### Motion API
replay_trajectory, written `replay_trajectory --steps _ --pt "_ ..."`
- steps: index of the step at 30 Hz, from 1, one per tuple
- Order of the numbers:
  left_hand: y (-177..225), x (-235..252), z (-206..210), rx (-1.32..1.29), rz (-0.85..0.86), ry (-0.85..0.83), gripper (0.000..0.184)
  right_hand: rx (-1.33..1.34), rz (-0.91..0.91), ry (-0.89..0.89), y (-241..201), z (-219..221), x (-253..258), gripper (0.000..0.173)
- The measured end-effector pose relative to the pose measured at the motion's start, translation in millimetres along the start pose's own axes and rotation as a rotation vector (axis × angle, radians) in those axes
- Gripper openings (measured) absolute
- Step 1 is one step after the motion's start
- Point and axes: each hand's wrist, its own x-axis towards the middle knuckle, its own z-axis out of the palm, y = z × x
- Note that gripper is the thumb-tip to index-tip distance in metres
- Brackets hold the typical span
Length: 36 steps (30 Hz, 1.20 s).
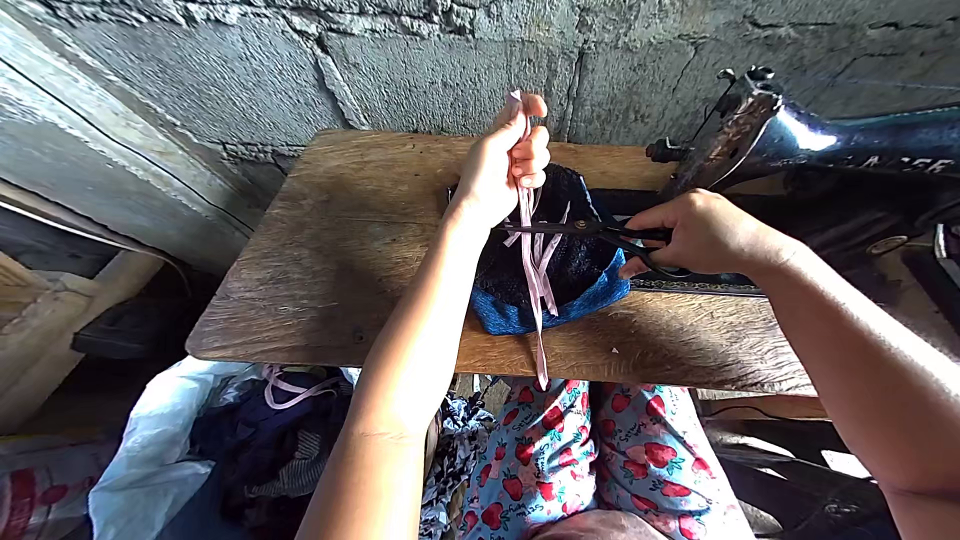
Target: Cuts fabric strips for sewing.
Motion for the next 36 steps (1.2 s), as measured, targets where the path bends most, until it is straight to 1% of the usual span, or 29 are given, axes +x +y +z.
replay_trajectory --steps 3,5,8,10,12,14,15,17,18,19,20,21,23,25,28,30,31,33,34,36 --pt "-1 0 0 -0.005 -0.012 -0.008 0.039 0.038 -0.021 0.035 4 4 -1 0.030" --pt "-1 1 -1 -0.003 -0.003 -0.013 0.039 0.035 -0.014 0.025 4 4 -2 0.029" --pt "1 1 -4 0.013 0.031 0.023 0.038 -0.101 0.089 -0.030 -7 6 -9 0.026" --pt "5 2 -4 0.053 0.086 0.110 0.038 -0.167 0.189 -0.026 -18 18 -16 0.028" --pt "7 3 -4 0.134 0.149 0.236 0.036 -0.142 0.330 -0.099 -28 27 -21 0.030" --pt "9 4 -3 0.174 0.163 0.334 0.035 -0.097 0.384 -0.172 -34 28 -24 0.028" --pt "10 4 -3 0.189 0.160 0.355 0.036 -0.126 0.373 -0.189 -40 24 -25 0.028" --pt "11 5 -2 0.227 0.143 0.369 0.038 -0.196 0.270 -0.135 -56 16 -20 0.018" --pt "10 4 -2 0.245 0.140 0.363 0.041 -0.166 0.176 -0.090 -64 17 -11 0.014" --pt "8 4 -2 0.264 0.148 0.346 0.042 -0.099 0.066 -0.049 -70 23 2 0.014" --pt "7 5 -2 0.283 0.162 0.327 0.043 -0.016 -0.038 -0.016 -75 34 21 0.015" --pt "6 5 -3 0.302 0.180 0.310 0.042 0.067 -0.091 -0.022 -80 47 40 0.018" --pt "5 5 -6 0.340 0.204 0.296 0.039 0.137 -0.098 -0.073 -90 69 72 0.024" --pt "5 6 -10 0.391 0.218 0.297 0.036 0.139 -0.035 -0.137 -95 80 90 0.026" --pt "6 6 -17 0.626 0.180 0.294 0.032 0.177 -0.035 -0.103 -92 86 93 0.015" --pt "7 2 -17 0.832 0.082 0.275 0.028 0.262 -0.065 -0.095 -86 80 85 0.011" --pt "6 3 -17 0.908 0.029 0.267 0.024 0.324 -0.083 -0.096 -82 74 80 0.010" --pt "0 6 -20 1.024 -0.031 0.241 0.025 0.458 -0.098 -0.104 -75 56 72 0.010" --pt "-3 7 -22 1.083 -0.040 0.219 0.027 0.526 -0.091 -0.074 -70 46 68 0.012" --pt "-5 8 -24 1.153 -0.043 0.182 0.032 0.646 -0.043 0.078 -62 32 66 0.013"
